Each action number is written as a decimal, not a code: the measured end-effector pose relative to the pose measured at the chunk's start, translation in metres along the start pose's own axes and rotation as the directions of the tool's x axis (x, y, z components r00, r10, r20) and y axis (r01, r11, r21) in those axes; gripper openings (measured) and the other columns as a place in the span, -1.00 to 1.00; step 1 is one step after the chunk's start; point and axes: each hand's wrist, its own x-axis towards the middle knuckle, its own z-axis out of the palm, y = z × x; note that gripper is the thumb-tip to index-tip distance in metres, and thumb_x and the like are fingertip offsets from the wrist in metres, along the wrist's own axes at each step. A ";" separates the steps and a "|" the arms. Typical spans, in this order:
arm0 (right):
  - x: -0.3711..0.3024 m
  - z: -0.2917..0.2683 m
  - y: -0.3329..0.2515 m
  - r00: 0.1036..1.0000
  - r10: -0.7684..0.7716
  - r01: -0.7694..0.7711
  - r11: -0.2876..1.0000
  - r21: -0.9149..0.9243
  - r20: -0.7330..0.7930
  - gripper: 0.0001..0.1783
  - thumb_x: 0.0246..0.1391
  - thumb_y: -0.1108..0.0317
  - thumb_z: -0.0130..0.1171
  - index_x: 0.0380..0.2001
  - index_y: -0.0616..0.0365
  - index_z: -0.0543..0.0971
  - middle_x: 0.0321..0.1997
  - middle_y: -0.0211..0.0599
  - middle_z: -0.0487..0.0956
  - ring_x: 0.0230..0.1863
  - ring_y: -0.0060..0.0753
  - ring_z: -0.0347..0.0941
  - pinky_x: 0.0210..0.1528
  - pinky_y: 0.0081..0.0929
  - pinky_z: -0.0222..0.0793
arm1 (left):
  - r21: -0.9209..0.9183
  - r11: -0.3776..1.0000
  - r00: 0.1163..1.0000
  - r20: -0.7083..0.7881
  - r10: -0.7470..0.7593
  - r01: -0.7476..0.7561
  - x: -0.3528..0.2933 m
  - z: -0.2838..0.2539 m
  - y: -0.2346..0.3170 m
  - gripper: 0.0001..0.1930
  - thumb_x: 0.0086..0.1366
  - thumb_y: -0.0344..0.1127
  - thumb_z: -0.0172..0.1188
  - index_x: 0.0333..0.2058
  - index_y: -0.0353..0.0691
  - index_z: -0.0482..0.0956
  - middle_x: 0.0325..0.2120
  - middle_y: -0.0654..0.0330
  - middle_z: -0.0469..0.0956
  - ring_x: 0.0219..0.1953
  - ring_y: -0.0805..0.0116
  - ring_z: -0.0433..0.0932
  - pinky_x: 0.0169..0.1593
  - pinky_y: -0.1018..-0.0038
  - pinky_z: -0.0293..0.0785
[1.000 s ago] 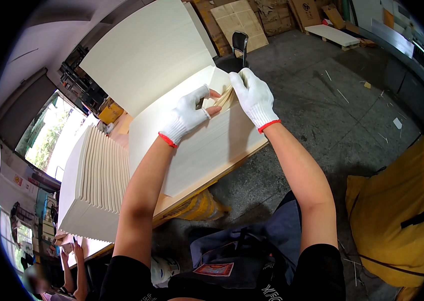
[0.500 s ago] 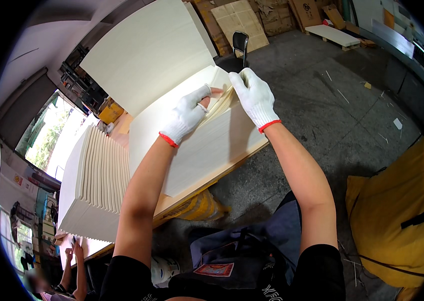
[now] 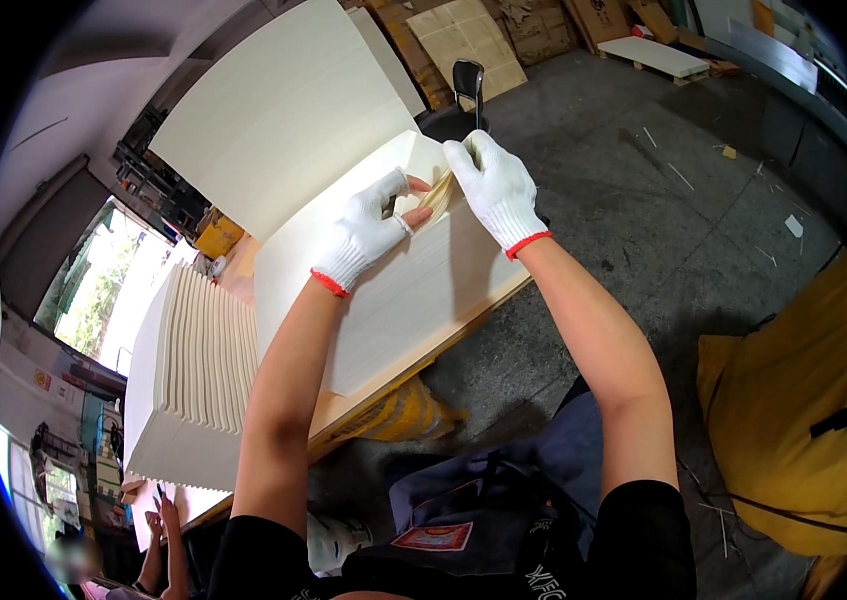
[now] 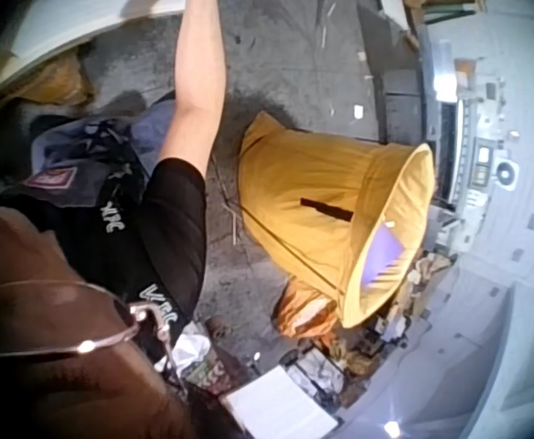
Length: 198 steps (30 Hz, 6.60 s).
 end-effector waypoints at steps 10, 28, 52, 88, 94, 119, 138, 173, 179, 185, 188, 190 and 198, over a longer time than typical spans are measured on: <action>0.000 -0.001 0.000 1.000 0.012 -0.012 1.000 -0.008 0.029 -0.47 0.25 -0.19 0.02 -0.37 0.11 0.51 -0.47 -0.14 0.58 -0.37 -0.06 0.54 -0.25 -0.24 0.38 | -0.108 0.994 1.000 0.029 0.001 0.003 -0.006 -0.004 0.008 -0.73 0.44 -0.30 0.02 0.04 -0.12 0.55 -0.23 0.14 0.65 -0.22 0.34 0.56 -0.05 0.40 0.50; 0.003 -0.043 -0.011 0.977 0.060 0.059 0.849 -0.524 0.206 -0.32 0.18 -0.35 -0.03 -0.31 0.15 0.56 -0.38 -0.11 0.65 -0.25 -0.03 0.62 -0.23 -0.13 0.46 | -0.098 0.995 1.000 -0.002 0.024 -0.024 -0.006 -0.005 0.005 -0.68 0.39 -0.29 0.07 0.09 -0.08 0.57 -0.33 0.13 0.59 -0.29 0.38 0.51 -0.12 0.47 0.44; 0.001 -0.009 0.010 0.993 -0.096 0.101 0.992 -0.070 0.075 -0.42 0.32 -0.20 -0.10 -0.40 0.16 0.44 -0.41 0.02 0.50 -0.28 0.20 0.45 -0.23 -0.08 0.31 | -0.093 0.996 0.998 0.058 -0.010 0.015 -0.002 -0.002 0.009 -0.70 0.33 -0.27 0.26 0.02 -0.11 0.60 -0.48 0.23 0.54 -0.53 0.50 0.50 -0.36 0.46 0.47; -0.001 -0.013 0.006 0.993 -0.071 0.078 0.995 -0.062 0.099 -0.44 0.31 -0.20 -0.08 -0.39 0.14 0.45 -0.43 0.02 0.52 -0.31 0.21 0.46 -0.28 -0.05 0.30 | -0.105 0.994 1.000 0.030 0.008 -0.005 -0.006 -0.005 0.015 -0.71 0.41 -0.30 0.05 0.05 -0.05 0.59 -0.27 0.12 0.63 -0.29 0.35 0.57 -0.10 0.39 0.49; 0.002 -0.006 0.015 0.993 -0.102 0.107 0.989 -0.106 0.058 -0.45 0.31 -0.19 -0.07 -0.38 0.13 0.46 -0.44 0.02 0.53 -0.31 0.20 0.48 -0.29 -0.04 0.31 | 0.002 0.999 0.998 0.045 0.035 -0.035 -0.002 -0.003 0.005 -0.73 0.36 -0.27 0.16 0.02 -0.06 0.60 -0.25 0.08 0.63 -0.22 0.25 0.58 -0.05 0.35 0.49; -0.036 -0.013 -0.074 0.937 -0.335 0.326 0.940 0.104 0.098 -0.59 0.25 -0.05 0.18 -0.17 0.10 0.60 -0.42 -0.35 0.60 -0.39 -0.41 0.55 -0.23 -0.46 0.46 | 0.528 0.837 0.989 -0.095 -0.112 0.145 -0.008 -0.054 0.026 -0.66 0.28 -0.17 0.08 -0.05 -0.16 0.63 -0.18 -0.11 0.67 -0.11 -0.08 0.66 -0.10 0.07 0.57; -0.178 0.177 -0.155 0.532 -0.370 0.822 0.440 -0.360 0.762 -0.06 -0.05 -0.28 0.26 0.15 0.33 0.42 0.15 -0.05 0.45 0.22 -0.10 0.30 0.30 0.00 0.09 | -0.718 0.591 0.298 -0.693 -0.657 -0.367 -0.183 -0.265 -0.067 -0.56 0.41 -0.32 0.08 0.21 -0.30 0.34 0.10 0.01 0.44 0.06 0.10 0.55 0.05 0.20 0.59; -0.116 0.270 -0.324 0.732 -0.465 -0.187 0.566 0.803 0.499 -0.52 0.26 0.19 0.18 0.08 0.38 0.49 0.09 -0.09 0.60 0.17 -0.34 0.49 0.25 -0.47 0.32 | -0.097 0.903 0.483 -0.818 -0.313 0.419 -0.430 -0.388 -0.093 -0.51 0.39 -0.26 0.22 0.25 -0.26 0.42 -0.14 0.12 0.62 -0.34 0.57 0.58 -0.29 0.68 0.55; -0.113 0.306 -0.283 0.494 -0.358 0.393 0.905 0.164 0.792 -0.44 0.17 -0.16 0.24 -0.45 0.21 0.51 -0.48 -0.38 0.48 -0.42 -0.56 0.33 -0.35 -0.54 0.26 | 0.293 0.427 0.515 -0.557 -0.651 0.856 -0.450 -0.351 -0.107 -0.56 0.34 -0.01 0.19 0.13 -0.03 0.56 -0.40 0.24 0.64 -0.48 0.43 0.50 -0.32 0.51 0.44; -0.133 0.243 -0.291 0.499 -0.517 0.402 0.849 0.343 0.696 -0.38 0.18 -0.25 0.15 -0.27 0.19 0.63 -0.57 -0.31 0.45 -0.47 -0.53 0.37 -0.37 -0.53 0.27 | 0.203 0.623 0.616 -0.545 -0.569 0.755 -0.492 -0.351 -0.128 -0.64 0.22 -0.02 0.29 -0.09 -0.05 0.66 -0.26 0.23 0.67 -0.22 0.33 0.57 -0.09 0.42 0.45; -0.166 0.197 -0.314 0.358 -0.556 0.608 0.749 0.265 0.750 -0.48 0.19 -0.15 0.20 -0.14 0.12 0.66 -0.57 -0.36 0.45 -0.50 -0.60 0.37 -0.40 -0.57 0.28 | 0.235 0.627 0.644 -0.509 -0.571 0.743 -0.501 -0.351 -0.128 -0.62 0.09 -0.02 0.38 -0.13 0.01 0.71 -0.20 0.21 0.71 -0.09 0.29 0.61 0.04 0.35 0.46; -0.175 0.190 -0.313 0.310 -0.559 0.649 0.715 0.259 0.769 -0.51 0.17 -0.10 0.23 -0.05 0.06 0.67 -0.55 -0.38 0.48 -0.49 -0.58 0.40 -0.37 -0.55 0.32 | 0.195 0.671 0.661 -0.498 -0.561 0.716 -0.504 -0.358 -0.138 -0.68 0.13 -0.14 0.40 -0.14 -0.07 0.68 -0.26 0.22 0.66 -0.17 0.36 0.56 -0.02 0.41 0.44; -0.172 0.206 -0.290 0.255 -0.727 0.623 0.628 0.466 0.638 -0.64 0.20 0.13 0.24 -0.01 0.04 0.69 -0.32 -0.26 0.66 -0.36 -0.46 0.54 -0.24 -0.48 0.44 | 0.128 0.697 0.658 -0.485 -0.576 0.705 -0.492 -0.360 -0.132 -0.75 0.15 -0.30 0.38 -0.17 -0.17 0.70 -0.54 0.40 0.50 -0.56 0.62 0.34 -0.49 0.59 0.24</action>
